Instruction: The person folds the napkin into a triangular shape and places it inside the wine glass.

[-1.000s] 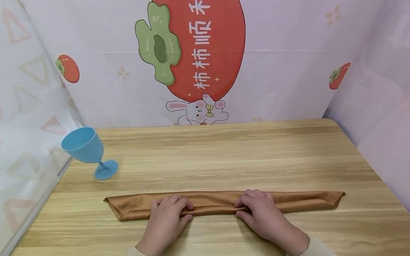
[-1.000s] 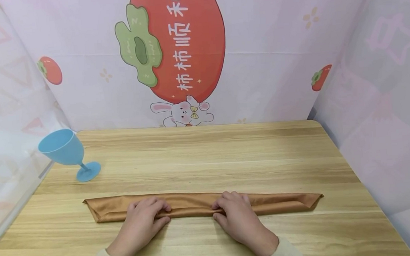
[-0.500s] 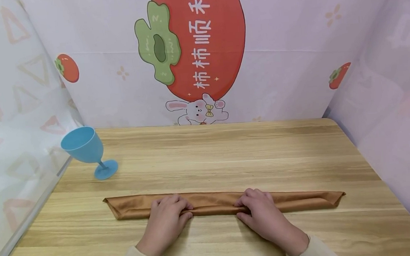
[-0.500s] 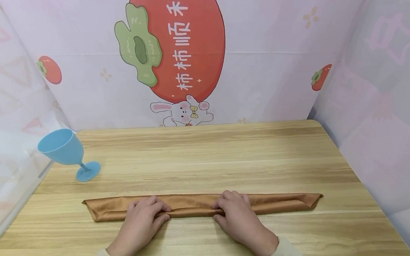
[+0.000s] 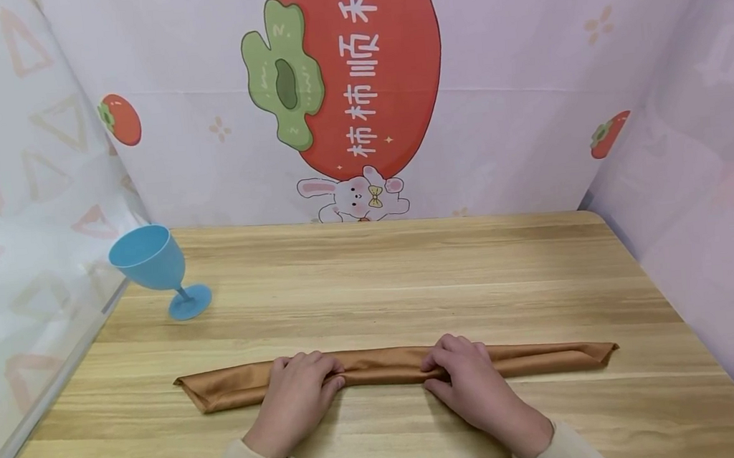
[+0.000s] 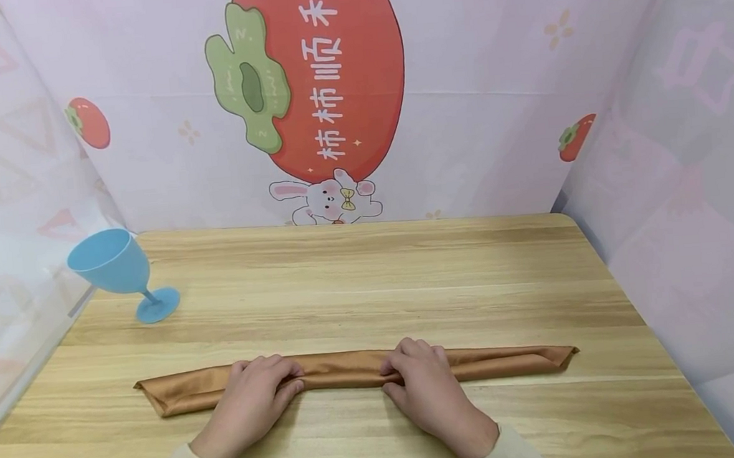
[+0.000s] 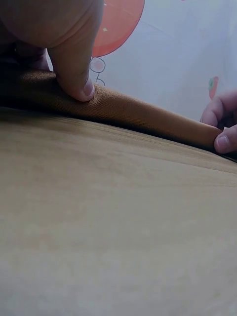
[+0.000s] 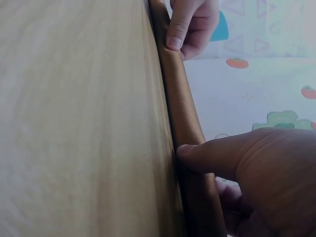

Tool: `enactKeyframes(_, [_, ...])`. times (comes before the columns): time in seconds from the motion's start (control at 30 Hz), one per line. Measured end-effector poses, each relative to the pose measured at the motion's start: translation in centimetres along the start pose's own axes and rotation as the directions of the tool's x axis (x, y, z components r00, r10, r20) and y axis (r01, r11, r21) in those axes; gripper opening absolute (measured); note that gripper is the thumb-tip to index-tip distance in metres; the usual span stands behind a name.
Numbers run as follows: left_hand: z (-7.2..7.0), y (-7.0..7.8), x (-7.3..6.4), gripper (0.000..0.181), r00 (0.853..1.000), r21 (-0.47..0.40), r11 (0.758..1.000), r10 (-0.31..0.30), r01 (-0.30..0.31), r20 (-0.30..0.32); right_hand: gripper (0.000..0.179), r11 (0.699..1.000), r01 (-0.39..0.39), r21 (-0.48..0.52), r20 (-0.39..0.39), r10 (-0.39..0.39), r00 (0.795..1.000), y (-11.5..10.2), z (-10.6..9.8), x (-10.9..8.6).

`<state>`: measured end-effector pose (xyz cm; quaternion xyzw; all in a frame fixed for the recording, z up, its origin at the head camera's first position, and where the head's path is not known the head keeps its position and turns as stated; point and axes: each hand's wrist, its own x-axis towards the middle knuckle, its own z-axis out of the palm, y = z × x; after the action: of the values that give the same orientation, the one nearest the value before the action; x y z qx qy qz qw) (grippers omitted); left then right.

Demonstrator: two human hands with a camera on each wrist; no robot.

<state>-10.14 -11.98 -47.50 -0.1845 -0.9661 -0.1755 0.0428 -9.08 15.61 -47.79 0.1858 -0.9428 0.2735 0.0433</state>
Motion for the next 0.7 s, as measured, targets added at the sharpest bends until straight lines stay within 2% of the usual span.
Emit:
enactKeyframes(0.23, [-0.02,-0.08,0.15,0.019,1.0,-0.036,0.999,-0.008,0.008,0.014,0.02,1.0,0.009,-0.002,0.0,-0.009,1.0,0.06,-0.04,-0.03])
enactKeyframes(0.37, [-0.03,-0.14,0.17,0.025,1.0,-0.029,0.999,0.013,-0.013,0.001,0.018,1.0,0.018,-0.008,0.001,-0.018,1.0,0.09,-0.11,0.02])
enactKeyframes(0.53, [0.02,-0.2,0.09,0.021,0.999,0.009,1.0,0.026,-0.026,-0.034,0.016,1.0,0.02,-0.012,0.004,-0.02,1.0,0.11,-0.22,0.08])
enactKeyframes(0.7, [0.13,-0.2,0.16,0.017,0.999,0.011,1.0,0.012,-0.012,-0.039,0.014,1.0,0.007,-0.015,0.012,-0.007,1.0,0.17,-0.22,0.13])
